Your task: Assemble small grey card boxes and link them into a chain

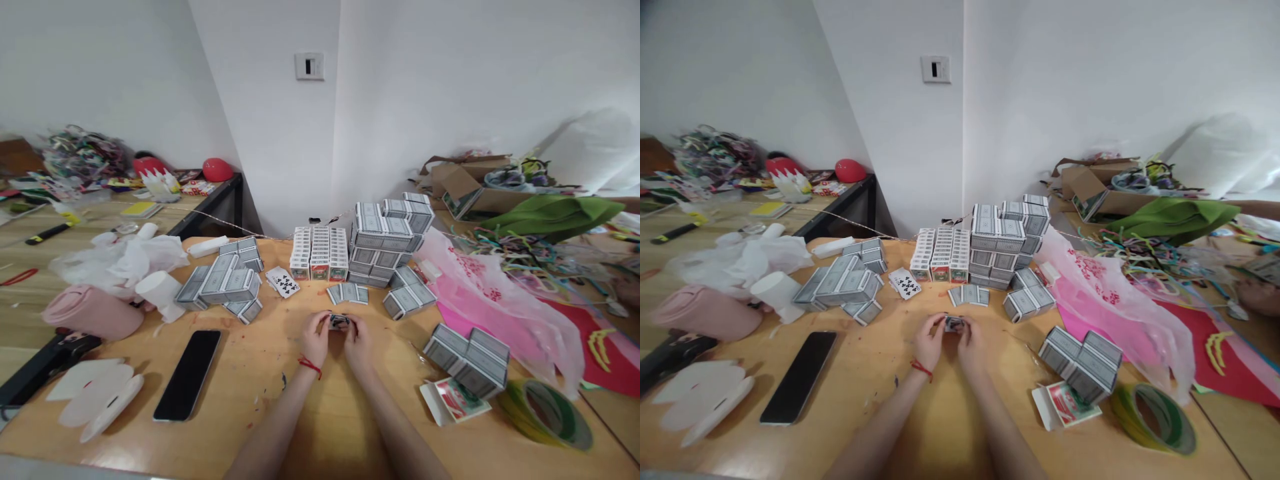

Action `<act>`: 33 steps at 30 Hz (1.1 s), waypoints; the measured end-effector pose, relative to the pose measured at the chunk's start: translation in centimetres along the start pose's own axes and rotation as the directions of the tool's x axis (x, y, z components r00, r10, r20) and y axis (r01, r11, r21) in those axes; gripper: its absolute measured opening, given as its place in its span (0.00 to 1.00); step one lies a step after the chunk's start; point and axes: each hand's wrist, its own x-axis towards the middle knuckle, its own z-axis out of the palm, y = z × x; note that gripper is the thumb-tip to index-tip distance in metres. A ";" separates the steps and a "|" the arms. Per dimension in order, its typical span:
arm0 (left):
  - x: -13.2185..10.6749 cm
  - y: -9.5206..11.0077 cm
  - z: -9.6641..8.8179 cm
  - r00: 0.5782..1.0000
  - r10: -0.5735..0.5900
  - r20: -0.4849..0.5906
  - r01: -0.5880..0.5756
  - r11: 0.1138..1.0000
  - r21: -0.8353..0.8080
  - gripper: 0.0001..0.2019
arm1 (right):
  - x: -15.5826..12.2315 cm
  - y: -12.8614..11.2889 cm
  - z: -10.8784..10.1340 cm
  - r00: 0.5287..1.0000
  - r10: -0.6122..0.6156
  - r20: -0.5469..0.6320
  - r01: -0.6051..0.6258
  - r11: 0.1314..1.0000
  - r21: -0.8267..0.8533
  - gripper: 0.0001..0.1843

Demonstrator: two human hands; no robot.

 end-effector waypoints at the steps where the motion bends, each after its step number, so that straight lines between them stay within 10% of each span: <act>1: -0.1 0.0 0.0 0.999 0.000 0.033 0.000 1.000 0.003 0.09 | 0.0 0.0 0.0 1.000 0.002 -0.002 -0.002 1.000 -0.007 0.15; 33: -0.7 0.5 -0.1 0.998 0.037 0.041 -0.039 0.998 0.048 0.05 | 0.1 0.3 -0.2 0.998 0.019 0.062 -0.019 1.000 -0.010 0.10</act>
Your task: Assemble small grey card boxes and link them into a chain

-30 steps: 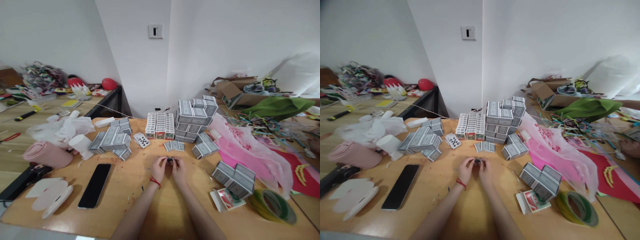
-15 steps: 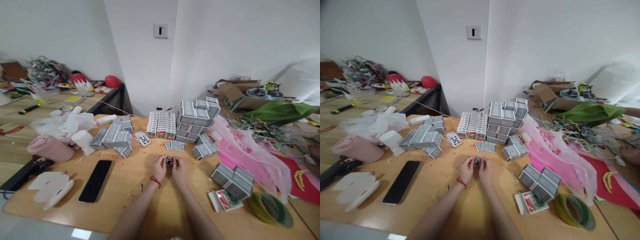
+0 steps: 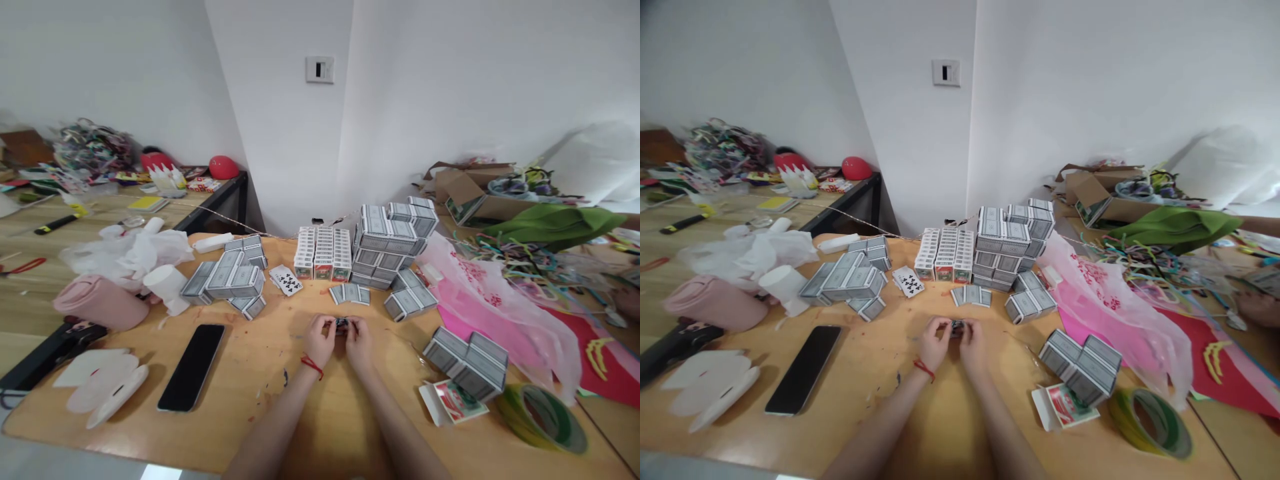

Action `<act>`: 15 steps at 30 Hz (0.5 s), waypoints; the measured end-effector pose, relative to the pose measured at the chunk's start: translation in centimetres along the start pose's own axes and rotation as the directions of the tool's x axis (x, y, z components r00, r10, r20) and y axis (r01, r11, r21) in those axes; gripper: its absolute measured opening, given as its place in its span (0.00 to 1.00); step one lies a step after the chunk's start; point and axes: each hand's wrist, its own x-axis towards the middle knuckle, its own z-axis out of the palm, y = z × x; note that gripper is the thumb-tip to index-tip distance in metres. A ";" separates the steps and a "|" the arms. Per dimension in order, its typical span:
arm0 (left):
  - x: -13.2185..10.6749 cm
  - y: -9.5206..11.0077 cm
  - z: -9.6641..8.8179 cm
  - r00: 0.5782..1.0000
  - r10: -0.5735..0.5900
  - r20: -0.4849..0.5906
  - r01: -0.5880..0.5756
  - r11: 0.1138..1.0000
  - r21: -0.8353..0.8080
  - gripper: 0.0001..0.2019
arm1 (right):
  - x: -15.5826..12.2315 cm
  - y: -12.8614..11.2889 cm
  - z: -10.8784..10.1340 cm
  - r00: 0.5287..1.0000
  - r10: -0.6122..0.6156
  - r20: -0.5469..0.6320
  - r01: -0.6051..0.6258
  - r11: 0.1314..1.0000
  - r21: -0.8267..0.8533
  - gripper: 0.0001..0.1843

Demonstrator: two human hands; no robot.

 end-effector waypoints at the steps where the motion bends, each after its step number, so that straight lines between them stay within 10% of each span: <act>1: 0.0 0.1 0.0 1.000 0.001 -0.005 -0.001 1.000 0.008 0.05 | 0.0 -0.1 0.0 1.000 -0.004 -0.007 0.004 1.000 -0.025 0.10; 15: 0.0 0.3 -0.1 0.999 -0.041 -0.025 0.042 0.998 0.046 0.07 | -0.1 0.4 -0.5 0.997 -0.060 0.038 0.064 0.989 -0.136 0.16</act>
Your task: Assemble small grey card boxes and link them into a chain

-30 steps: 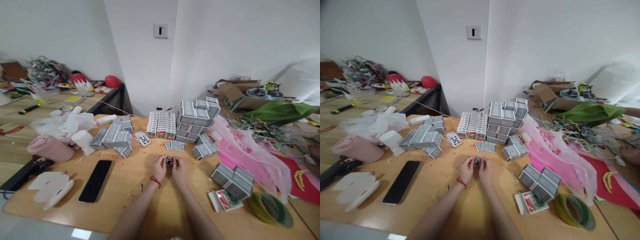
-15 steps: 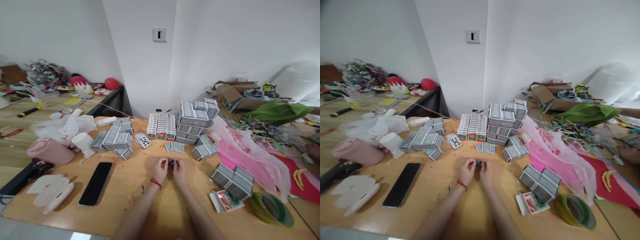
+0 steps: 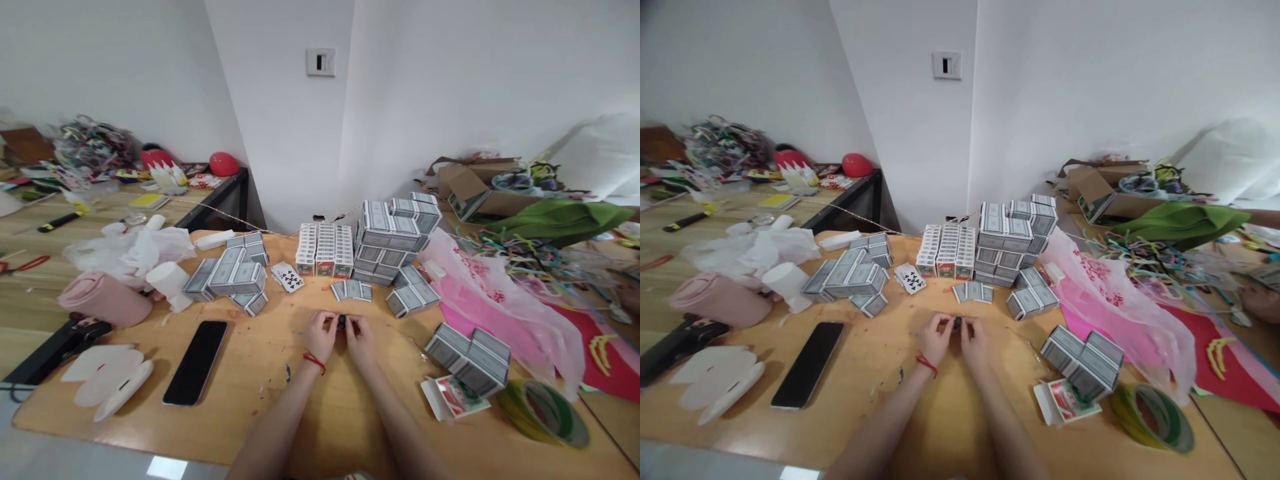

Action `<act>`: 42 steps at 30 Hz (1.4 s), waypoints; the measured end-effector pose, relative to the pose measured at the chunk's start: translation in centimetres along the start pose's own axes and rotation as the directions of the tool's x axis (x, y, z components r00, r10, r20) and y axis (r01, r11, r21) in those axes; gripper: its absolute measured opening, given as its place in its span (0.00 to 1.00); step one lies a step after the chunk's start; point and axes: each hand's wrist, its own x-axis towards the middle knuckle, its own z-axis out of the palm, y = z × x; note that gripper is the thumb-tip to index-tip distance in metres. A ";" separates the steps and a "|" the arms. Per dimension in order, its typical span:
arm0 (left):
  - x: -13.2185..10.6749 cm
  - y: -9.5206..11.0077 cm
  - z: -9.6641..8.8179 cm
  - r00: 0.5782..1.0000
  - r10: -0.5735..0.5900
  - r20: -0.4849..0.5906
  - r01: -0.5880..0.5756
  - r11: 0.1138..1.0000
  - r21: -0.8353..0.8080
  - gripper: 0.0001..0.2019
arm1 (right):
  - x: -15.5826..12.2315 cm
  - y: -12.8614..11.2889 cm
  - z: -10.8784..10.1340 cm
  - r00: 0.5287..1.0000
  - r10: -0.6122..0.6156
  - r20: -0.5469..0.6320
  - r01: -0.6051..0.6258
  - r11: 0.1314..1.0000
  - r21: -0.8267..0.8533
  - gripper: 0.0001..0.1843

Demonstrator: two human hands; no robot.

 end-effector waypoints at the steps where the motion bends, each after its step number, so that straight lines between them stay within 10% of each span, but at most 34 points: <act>1: 0.0 0.0 0.0 1.000 0.005 0.000 -0.005 1.000 -0.002 0.07 | 0.0 0.0 -0.1 1.000 -0.006 0.011 0.006 1.000 -0.010 0.16; 42: -0.5 -0.2 -0.7 0.988 0.081 0.129 -0.086 0.996 0.035 0.15 | -0.7 0.6 -1.0 0.988 -0.081 0.134 0.104 0.980 -0.171 0.16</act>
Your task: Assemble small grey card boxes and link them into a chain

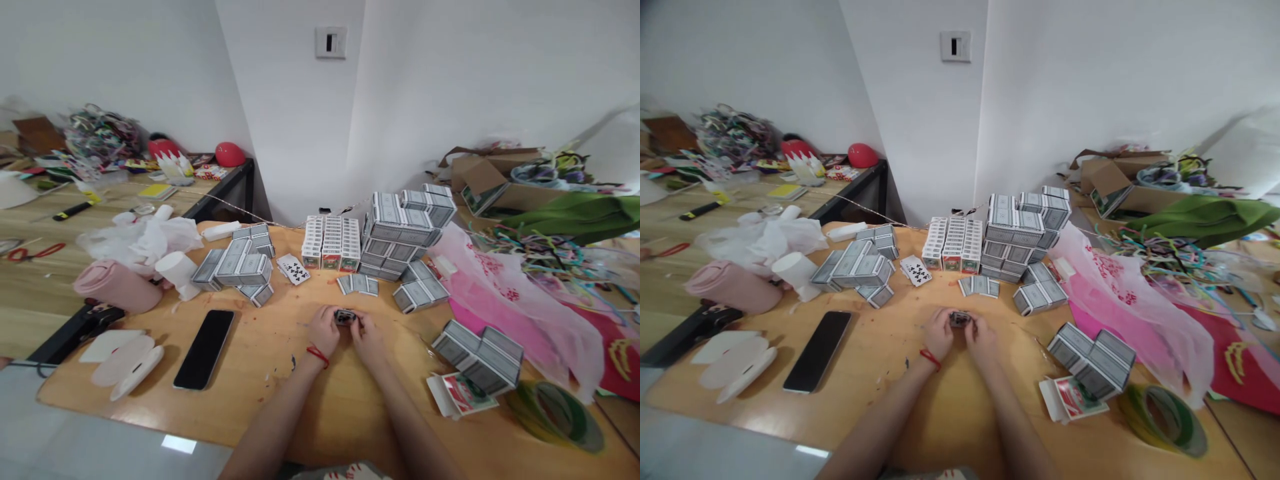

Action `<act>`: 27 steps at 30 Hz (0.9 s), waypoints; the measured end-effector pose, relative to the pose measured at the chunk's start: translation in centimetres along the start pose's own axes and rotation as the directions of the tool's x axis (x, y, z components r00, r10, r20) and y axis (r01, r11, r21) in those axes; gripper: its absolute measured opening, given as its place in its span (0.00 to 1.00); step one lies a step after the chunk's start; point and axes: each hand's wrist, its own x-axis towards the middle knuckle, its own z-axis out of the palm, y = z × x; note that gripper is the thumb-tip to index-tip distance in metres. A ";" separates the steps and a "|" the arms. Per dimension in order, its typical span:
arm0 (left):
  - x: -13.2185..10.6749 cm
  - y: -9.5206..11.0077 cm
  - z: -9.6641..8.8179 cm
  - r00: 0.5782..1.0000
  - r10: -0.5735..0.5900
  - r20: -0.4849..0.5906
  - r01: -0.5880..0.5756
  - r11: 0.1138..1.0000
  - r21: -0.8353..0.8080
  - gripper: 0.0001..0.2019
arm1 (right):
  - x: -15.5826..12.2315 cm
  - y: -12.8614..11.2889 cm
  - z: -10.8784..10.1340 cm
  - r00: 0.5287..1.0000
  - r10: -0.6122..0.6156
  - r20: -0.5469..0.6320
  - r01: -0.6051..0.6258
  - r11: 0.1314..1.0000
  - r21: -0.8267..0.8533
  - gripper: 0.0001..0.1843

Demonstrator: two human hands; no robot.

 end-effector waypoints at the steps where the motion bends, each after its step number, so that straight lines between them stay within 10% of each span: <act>1: 0.0 0.0 0.0 1.000 -0.001 0.010 0.001 1.000 -0.008 0.15 | 0.0 0.0 0.0 1.000 0.004 0.003 -0.004 1.000 0.011 0.16; 20: -0.1 0.8 0.2 0.992 0.001 0.126 -0.004 1.000 0.028 0.15 | 0.4 0.8 0.6 0.983 0.116 -0.139 -0.140 0.974 -0.177 0.19; 27: -0.5 0.2 0.9 1.000 0.004 0.014 -0.006 0.995 0.098 0.20 | 0.4 0.8 0.6 0.987 0.098 -0.130 -0.118 0.980 -0.159 0.20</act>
